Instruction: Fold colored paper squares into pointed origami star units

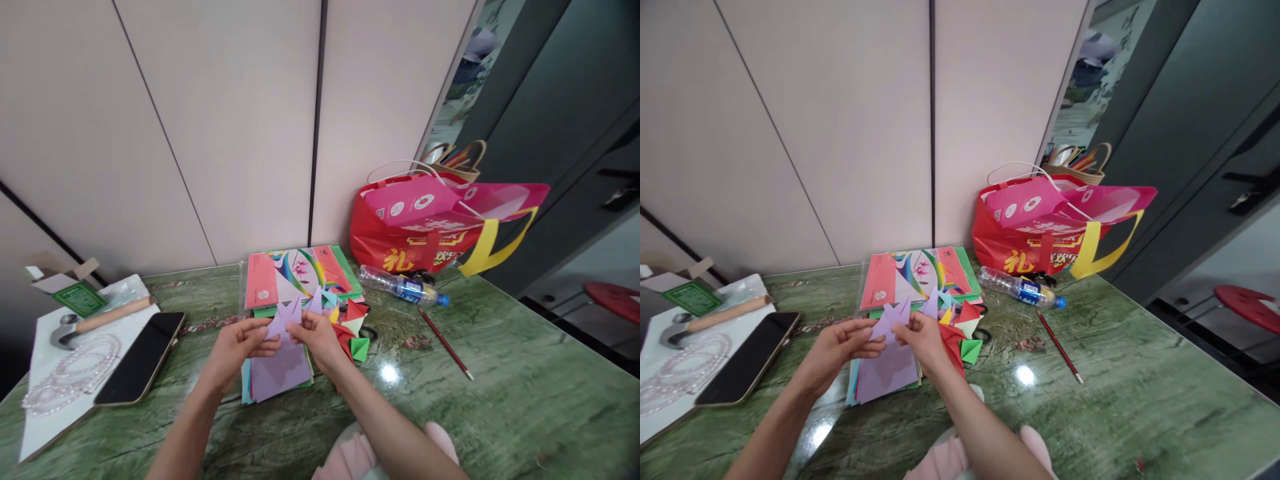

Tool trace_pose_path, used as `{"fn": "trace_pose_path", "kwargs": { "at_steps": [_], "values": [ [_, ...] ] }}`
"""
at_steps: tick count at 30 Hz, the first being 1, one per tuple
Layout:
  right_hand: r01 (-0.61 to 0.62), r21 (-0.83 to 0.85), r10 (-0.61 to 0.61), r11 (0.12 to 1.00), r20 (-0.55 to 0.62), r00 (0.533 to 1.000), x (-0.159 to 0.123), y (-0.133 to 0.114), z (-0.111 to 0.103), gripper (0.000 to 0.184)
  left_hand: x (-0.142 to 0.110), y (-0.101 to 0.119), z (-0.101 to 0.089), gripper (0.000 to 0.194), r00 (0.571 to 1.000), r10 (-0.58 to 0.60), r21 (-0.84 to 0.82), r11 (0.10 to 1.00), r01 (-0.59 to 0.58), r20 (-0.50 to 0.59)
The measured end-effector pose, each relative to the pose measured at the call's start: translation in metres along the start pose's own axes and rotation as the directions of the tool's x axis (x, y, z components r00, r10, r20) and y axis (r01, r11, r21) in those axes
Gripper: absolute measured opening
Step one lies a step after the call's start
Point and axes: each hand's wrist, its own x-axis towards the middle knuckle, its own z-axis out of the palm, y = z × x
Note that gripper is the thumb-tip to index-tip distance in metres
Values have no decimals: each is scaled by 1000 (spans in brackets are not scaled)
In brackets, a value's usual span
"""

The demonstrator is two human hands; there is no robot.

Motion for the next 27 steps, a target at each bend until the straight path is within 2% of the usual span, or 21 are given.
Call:
{"fn": "trace_pose_path", "kwargs": {
  "at_steps": [8,14,19,27],
  "values": [
    [-30,23,31,999,-51,998,-1,-3,1,31,-1,2,2,34,999,36,42,999,-35,-28],
    [-45,72,46,996,-2,999,0,0,1,31,0,-2,5,43,994,107,96,990,-108,9],
    [-66,112,58,991,70,996,-2,1,3,30,1,-3,7,39,980,180,142,976,-167,-84],
    [-63,140,51,988,89,995,-2,3,3,28,3,-5,6,36,973,154,86,986,-141,-170]
  ]
}}
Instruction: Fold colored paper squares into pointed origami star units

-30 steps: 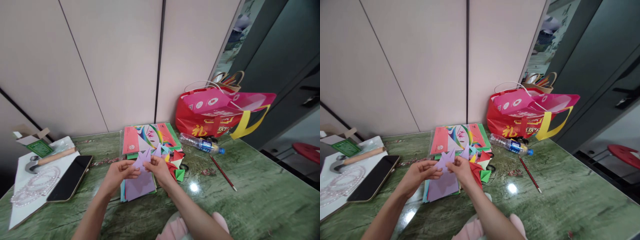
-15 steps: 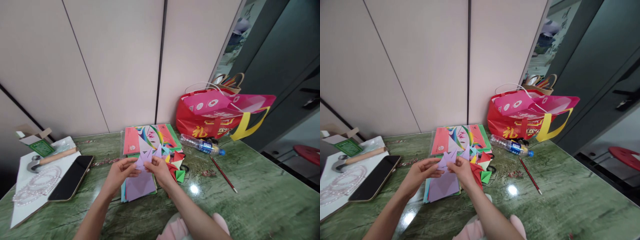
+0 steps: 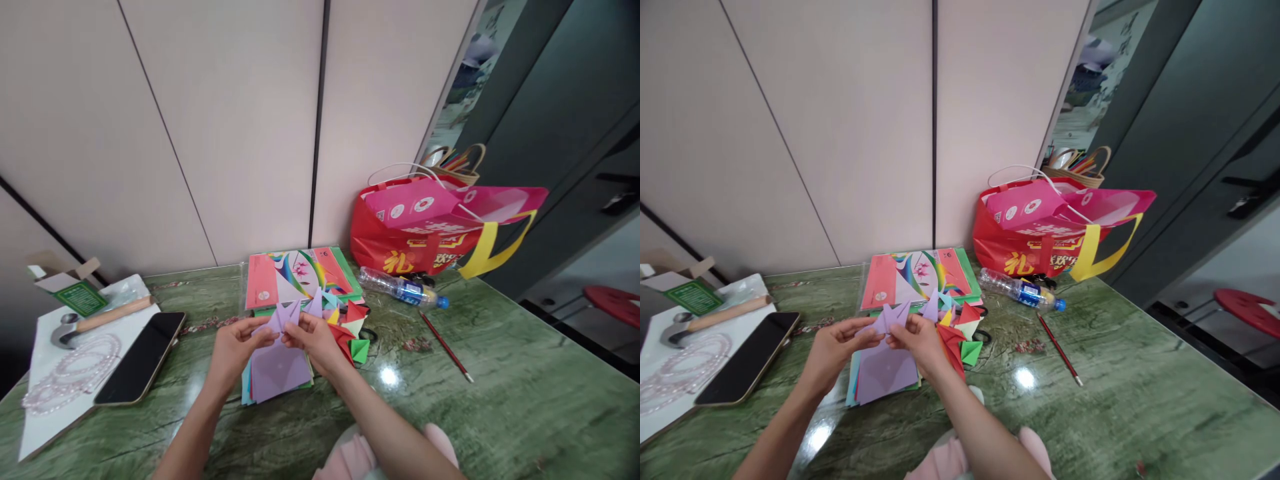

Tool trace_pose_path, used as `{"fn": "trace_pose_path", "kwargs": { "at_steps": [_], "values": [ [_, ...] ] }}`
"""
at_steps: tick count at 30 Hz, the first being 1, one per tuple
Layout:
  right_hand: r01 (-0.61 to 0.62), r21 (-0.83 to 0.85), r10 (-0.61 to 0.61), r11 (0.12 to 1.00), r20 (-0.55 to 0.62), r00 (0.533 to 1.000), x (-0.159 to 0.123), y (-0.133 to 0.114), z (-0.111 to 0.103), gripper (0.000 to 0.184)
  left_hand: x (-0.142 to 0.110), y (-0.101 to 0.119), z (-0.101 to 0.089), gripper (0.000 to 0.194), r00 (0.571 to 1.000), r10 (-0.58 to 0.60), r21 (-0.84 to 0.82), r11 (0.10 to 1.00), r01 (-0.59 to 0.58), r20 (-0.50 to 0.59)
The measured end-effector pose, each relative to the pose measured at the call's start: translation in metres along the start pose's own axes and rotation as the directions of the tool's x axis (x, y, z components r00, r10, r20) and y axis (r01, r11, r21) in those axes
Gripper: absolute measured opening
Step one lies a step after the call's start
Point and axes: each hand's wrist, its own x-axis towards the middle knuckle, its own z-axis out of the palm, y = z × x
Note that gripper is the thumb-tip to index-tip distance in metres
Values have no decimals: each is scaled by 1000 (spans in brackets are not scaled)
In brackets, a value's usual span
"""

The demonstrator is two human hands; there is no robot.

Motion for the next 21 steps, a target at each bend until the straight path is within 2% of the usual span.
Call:
{"fn": "trace_pose_path", "kwargs": {
  "at_steps": [5,13,16,18,21],
  "values": [
    [10,30,-9,1000,-45,999,1,-2,2,31,2,-2,-2,38,995,70,66,995,-75,74],
    [-5,56,9,998,-66,998,2,2,1,28,4,-7,-3,40,994,104,144,984,-108,38],
    [82,172,-46,982,-202,978,7,4,-2,27,10,-14,-7,49,983,172,239,954,-182,63],
    [175,267,-82,948,-325,942,10,4,-5,27,12,-20,-9,43,971,217,465,853,-239,100],
    [283,341,-112,896,-444,889,14,-1,-10,23,12,-26,-8,30,957,176,785,548,-290,231]
  ]
}}
